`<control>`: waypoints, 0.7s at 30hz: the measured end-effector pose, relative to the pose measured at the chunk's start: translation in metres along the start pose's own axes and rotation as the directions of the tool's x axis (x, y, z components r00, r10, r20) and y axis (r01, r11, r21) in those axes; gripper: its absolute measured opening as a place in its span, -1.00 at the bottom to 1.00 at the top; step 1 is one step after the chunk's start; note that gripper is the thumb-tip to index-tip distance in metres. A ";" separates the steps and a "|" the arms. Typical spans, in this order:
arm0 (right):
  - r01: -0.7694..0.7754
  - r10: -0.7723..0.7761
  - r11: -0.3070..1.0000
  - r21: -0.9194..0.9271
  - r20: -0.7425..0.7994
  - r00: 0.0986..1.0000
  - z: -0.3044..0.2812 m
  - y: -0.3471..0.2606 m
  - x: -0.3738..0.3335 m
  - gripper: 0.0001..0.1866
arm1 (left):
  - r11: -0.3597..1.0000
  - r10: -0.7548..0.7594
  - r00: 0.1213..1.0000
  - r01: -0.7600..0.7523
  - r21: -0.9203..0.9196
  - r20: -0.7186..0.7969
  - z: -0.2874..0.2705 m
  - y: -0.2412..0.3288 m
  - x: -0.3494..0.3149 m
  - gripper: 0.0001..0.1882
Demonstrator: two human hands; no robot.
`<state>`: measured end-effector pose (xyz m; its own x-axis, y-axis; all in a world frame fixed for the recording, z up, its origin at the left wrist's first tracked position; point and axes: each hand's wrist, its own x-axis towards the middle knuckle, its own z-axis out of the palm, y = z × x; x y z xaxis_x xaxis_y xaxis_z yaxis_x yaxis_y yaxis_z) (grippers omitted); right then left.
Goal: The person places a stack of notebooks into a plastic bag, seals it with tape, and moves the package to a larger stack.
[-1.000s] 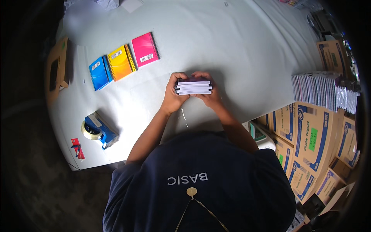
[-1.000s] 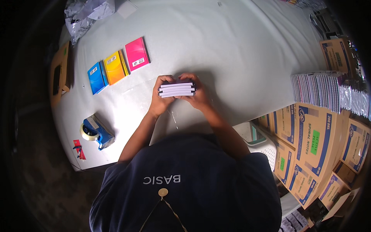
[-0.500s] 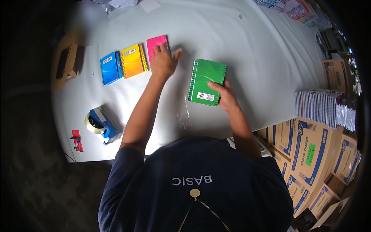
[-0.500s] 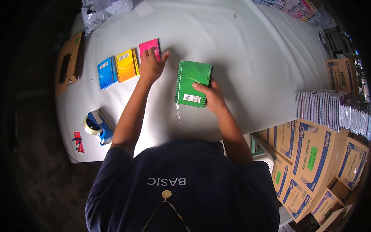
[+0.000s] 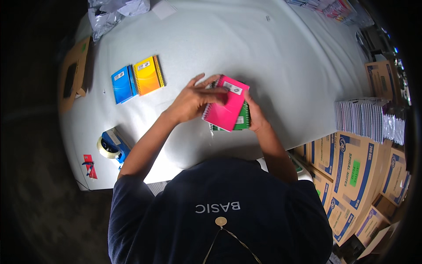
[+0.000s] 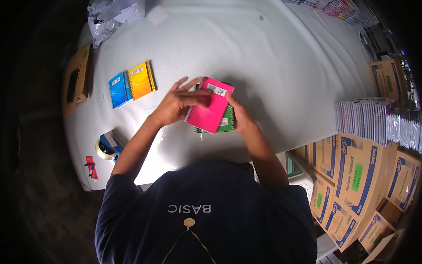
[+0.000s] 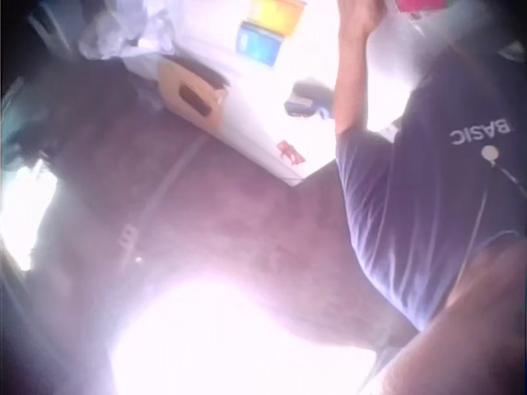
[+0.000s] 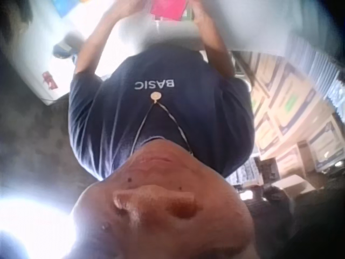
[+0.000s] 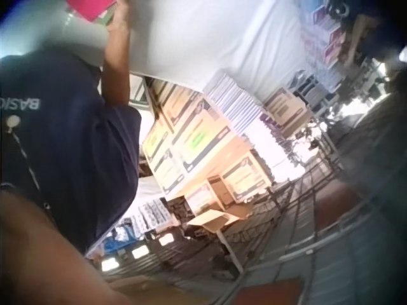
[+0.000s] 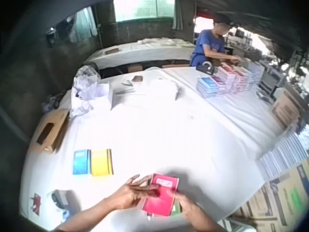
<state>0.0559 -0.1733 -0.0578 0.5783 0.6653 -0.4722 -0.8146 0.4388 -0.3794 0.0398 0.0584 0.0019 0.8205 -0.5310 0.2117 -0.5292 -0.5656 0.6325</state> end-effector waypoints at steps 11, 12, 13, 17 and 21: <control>0.059 -0.060 0.992 -0.115 0.000 0.998 0.014 0.013 0.015 -0.53 | 0.614 -0.347 0.867 0.498 0.612 -0.358 -0.011 -0.117 -0.107 -0.49; 0.048 -0.048 0.992 -0.115 0.000 0.999 0.017 0.012 0.015 -0.54 | 0.619 -0.335 0.862 0.506 0.600 -0.381 -0.010 -0.116 -0.107 -0.55; 0.036 -0.036 0.993 -0.117 0.001 0.999 0.020 0.012 0.015 -0.54 | 0.623 -0.323 0.855 0.514 0.589 -0.405 -0.008 -0.115 -0.107 -0.60; 0.053 -0.053 0.994 -0.096 0.000 0.999 0.016 0.014 0.015 -0.55 | 0.547 -0.653 0.660 0.750 0.373 -0.370 -0.026 -0.092 -0.077 -0.71; 0.076 -0.079 0.993 -0.096 -0.037 0.996 0.014 0.020 0.012 -0.55 | 0.642 -0.373 0.769 0.618 0.454 -0.519 -0.012 -0.103 -0.076 -0.66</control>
<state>0.0462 -0.1481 -0.0600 0.6425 0.6054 -0.4699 -0.7604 0.4277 -0.4887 0.0346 0.1648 -0.0703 0.9406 0.1303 0.3135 0.0694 -0.9777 0.1982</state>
